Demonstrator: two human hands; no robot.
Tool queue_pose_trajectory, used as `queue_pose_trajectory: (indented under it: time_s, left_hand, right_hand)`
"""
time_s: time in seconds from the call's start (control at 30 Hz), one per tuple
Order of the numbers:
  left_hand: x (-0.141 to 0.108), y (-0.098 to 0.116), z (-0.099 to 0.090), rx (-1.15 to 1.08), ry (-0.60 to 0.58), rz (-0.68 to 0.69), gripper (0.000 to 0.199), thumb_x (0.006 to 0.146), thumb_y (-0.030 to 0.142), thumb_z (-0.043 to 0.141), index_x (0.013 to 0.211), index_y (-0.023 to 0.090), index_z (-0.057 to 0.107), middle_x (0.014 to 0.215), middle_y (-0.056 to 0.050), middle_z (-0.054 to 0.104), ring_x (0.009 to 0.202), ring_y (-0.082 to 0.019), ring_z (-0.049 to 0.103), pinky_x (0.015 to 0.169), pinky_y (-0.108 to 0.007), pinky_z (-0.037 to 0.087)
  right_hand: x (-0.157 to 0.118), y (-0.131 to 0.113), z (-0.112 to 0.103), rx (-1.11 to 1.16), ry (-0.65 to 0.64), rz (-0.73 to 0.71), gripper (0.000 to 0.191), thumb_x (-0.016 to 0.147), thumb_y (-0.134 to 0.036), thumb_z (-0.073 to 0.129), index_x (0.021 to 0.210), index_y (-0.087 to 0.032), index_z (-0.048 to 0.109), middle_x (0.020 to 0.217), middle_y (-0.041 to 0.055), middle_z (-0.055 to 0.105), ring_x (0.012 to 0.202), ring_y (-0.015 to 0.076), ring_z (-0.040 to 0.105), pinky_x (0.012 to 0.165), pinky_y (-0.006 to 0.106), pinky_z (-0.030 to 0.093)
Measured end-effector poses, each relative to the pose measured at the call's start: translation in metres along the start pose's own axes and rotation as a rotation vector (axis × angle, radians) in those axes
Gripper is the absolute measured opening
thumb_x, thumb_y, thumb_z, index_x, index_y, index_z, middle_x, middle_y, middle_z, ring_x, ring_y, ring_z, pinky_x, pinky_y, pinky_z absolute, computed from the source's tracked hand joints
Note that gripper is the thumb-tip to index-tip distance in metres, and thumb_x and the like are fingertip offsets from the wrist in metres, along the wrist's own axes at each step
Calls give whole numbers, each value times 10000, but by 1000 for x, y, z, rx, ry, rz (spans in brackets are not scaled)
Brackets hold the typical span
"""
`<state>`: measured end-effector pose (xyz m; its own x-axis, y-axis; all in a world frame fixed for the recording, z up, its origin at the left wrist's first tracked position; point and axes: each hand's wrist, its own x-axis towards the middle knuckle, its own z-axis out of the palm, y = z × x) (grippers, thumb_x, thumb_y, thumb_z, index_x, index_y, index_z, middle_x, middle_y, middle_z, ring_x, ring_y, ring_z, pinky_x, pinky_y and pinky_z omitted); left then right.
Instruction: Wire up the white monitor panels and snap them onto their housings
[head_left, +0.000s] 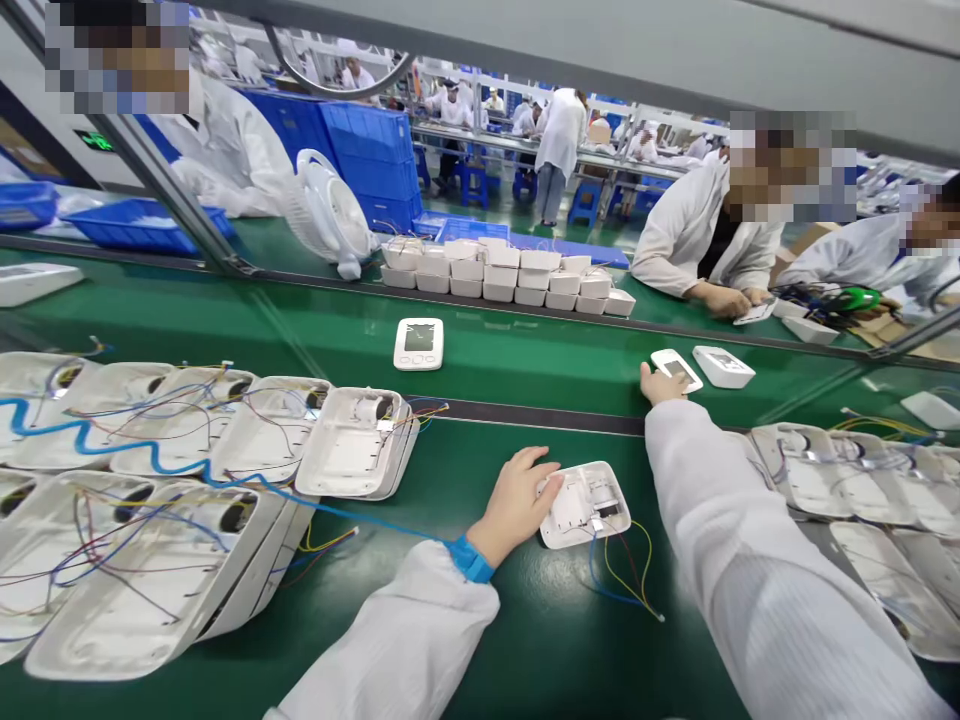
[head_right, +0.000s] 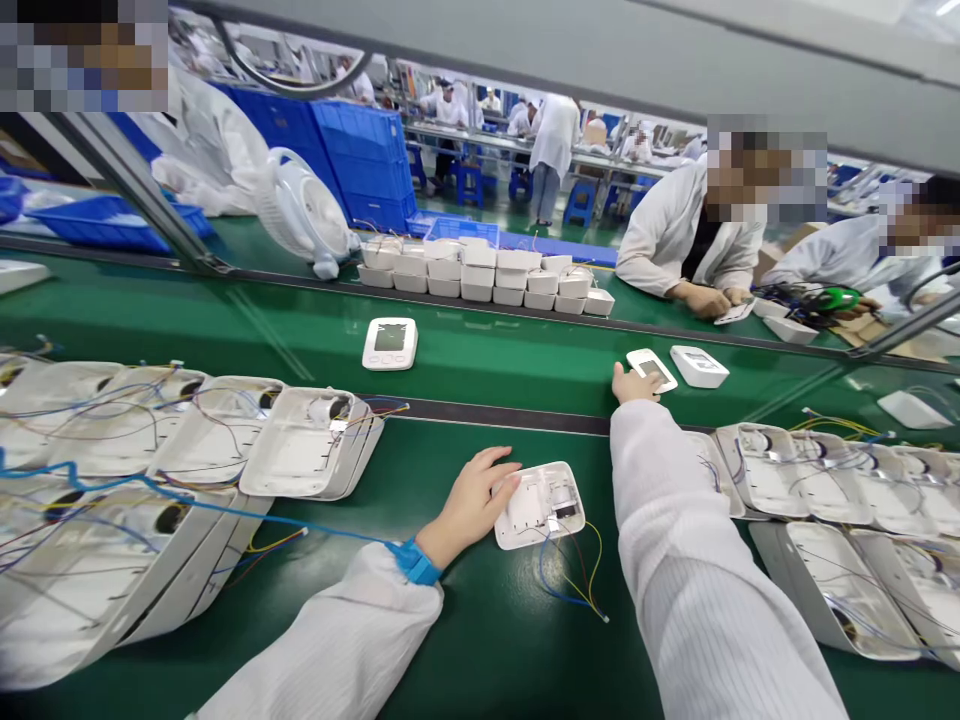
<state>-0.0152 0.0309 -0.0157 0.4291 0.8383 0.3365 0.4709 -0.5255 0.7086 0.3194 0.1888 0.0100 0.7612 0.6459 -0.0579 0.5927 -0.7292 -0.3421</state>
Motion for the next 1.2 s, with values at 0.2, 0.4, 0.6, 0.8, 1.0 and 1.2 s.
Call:
queue_pose_trajectory:
  time_s: [0.2, 0.4, 0.6, 0.8, 1.0, 1.2]
  left_hand:
    - [0, 1, 1, -31, 30, 4, 288, 939, 335, 499, 1069, 163, 690, 1230, -121, 615, 1178, -261, 544, 1007, -464, 449]
    - [3, -2, -1, -165, 103, -27, 246, 912, 315, 539, 1044, 166, 684, 1160, -112, 642, 1120, -230, 574, 997, -425, 466]
    - [-6, 1, -6, -533, 139, -39, 477, 881, 463, 562, 1237, 147, 597, 1296, -142, 593, 1210, -277, 536, 1071, -458, 393]
    - [-28, 19, 9, -1155, 47, -393, 519, 805, 489, 613, 1187, 137, 624, 1194, -127, 668, 1173, -331, 571, 1057, -487, 410]
    - [-18, 44, 9, -1408, -45, -380, 548, 748, 318, 579, 1278, 180, 568, 1262, -108, 633, 1254, -329, 520, 1040, -511, 436]
    - [-16, 47, 5, -1534, -67, -389, 613, 765, 497, 606, 1282, 168, 574, 1384, -98, 549, 1294, -335, 487, 1123, -488, 350]
  right_hand:
    - [-29, -5, -2, 21, 79, -138, 460, 941, -326, 465, 1355, -130, 512, 1506, 233, 298, 1377, 416, 243, 1045, 656, 236]
    - [-88, -18, -30, 228, 114, -444, 414, 911, -219, 452, 1298, -154, 583, 1242, 146, 609, 1130, 277, 559, 1001, 444, 419]
    - [-218, 14, -42, 904, -376, -762, 381, 861, -372, 605, 1185, -176, 658, 1178, 99, 669, 992, 241, 645, 849, 363, 532]
    - [-279, 88, -71, 527, -198, -967, 350, 896, -371, 601, 1227, -259, 620, 1312, 105, 581, 1204, 295, 548, 1021, 476, 447]
    - [-298, 147, -89, 341, -543, -635, 759, 754, -436, 757, 1396, -279, 382, 855, 40, 696, 610, 227, 653, 571, 365, 538]
    - [-288, 113, -98, 574, -710, -777, 152, 850, -344, 646, 953, -231, 647, 755, 11, 668, 642, 160, 608, 582, 276, 496]
